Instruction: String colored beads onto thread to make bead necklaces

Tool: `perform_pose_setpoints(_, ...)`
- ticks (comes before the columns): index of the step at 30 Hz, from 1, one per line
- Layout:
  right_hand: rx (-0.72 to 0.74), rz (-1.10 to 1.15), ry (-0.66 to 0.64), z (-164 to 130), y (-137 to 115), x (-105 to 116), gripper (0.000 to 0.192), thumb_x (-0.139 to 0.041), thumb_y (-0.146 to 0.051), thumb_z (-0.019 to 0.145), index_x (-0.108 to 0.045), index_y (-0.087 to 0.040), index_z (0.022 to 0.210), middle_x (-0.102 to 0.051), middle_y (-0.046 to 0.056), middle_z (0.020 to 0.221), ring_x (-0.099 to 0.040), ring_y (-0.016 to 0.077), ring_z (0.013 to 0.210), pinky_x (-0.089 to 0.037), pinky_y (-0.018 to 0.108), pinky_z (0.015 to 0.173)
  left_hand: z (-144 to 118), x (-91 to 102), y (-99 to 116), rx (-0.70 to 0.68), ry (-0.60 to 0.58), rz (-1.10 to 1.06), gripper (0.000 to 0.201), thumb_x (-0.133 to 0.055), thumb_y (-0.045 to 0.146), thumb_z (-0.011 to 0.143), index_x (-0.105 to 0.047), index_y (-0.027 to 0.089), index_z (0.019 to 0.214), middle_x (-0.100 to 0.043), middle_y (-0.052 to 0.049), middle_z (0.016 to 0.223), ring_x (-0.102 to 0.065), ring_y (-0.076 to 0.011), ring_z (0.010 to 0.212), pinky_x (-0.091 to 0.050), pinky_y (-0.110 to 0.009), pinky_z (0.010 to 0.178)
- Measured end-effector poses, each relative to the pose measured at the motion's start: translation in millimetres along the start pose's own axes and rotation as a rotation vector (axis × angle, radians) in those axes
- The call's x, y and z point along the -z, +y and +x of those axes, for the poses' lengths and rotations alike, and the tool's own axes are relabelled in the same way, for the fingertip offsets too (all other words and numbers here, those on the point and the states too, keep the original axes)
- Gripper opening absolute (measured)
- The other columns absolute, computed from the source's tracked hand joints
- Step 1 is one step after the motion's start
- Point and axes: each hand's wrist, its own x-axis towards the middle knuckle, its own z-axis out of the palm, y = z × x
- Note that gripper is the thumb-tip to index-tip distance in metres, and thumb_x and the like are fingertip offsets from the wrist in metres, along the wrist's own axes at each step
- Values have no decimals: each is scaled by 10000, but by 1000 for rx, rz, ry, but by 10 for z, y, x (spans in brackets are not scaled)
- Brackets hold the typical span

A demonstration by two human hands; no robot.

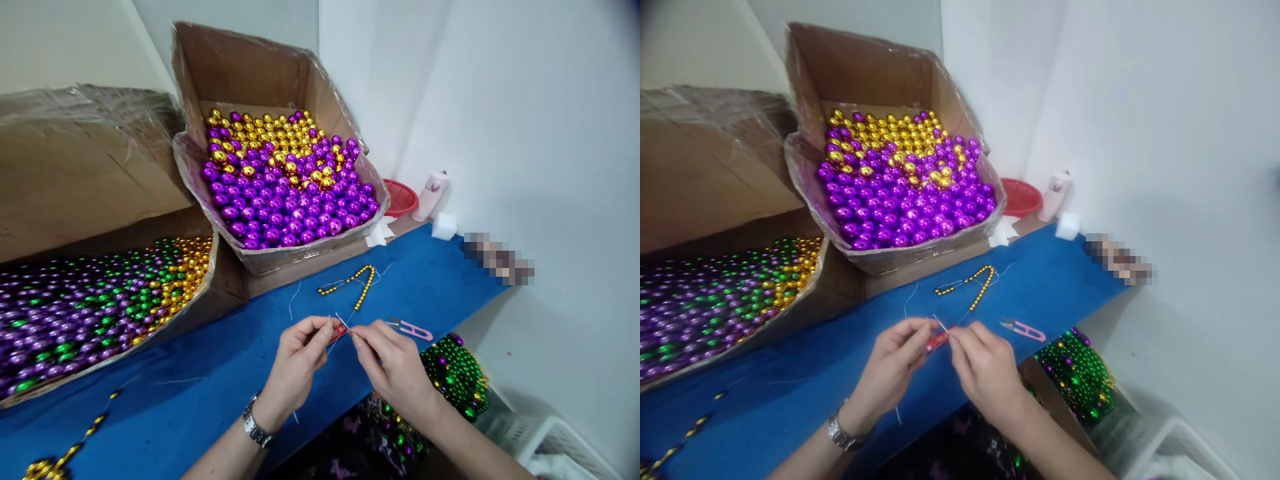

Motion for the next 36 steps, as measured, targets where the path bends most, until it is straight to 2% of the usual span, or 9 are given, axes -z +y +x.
perform_pose_setpoints(4,-2,7,-23,2,-9,17,229,-409,-199,933,-630,-202,994,-605,36,789,-572,127,694,-458,232,659,-18,11,23,-136,10,196,209,-620,336,806,-699,169,901,-628,-27,734,-448,-77,528,-336,-179,462)
perform_pose_setpoints(7,14,-51,-31,2,0,27,241,-405,-207,936,-624,-204,1035,-610,39,803,-583,128,710,-460,232,678,-28,8,51,-253,3,322,181,-601,306,820,-716,183,886,-670,-55,836,-570,-142,695,-441,-219,610)
perform_pose_setpoints(10,35,-114,-35,0,6,31,247,-399,-208,937,-629,-206,1025,-611,39,807,-595,128,725,-457,230,693,-28,7,72,-313,-13,396,169,-583,283,833,-720,189,863,-673,-53,832,-599,-165,772,-462,-246,713)
perform_pose_setpoints(36,54,-254,-100,-29,39,50,227,-408,-165,918,-624,-229,941,-599,32,805,-573,139,713,-403,243,665,-32,23,67,-333,-39,447,176,-559,265,854,-714,197,900,-672,-48,852,-603,-157,770,-460,-238,715)
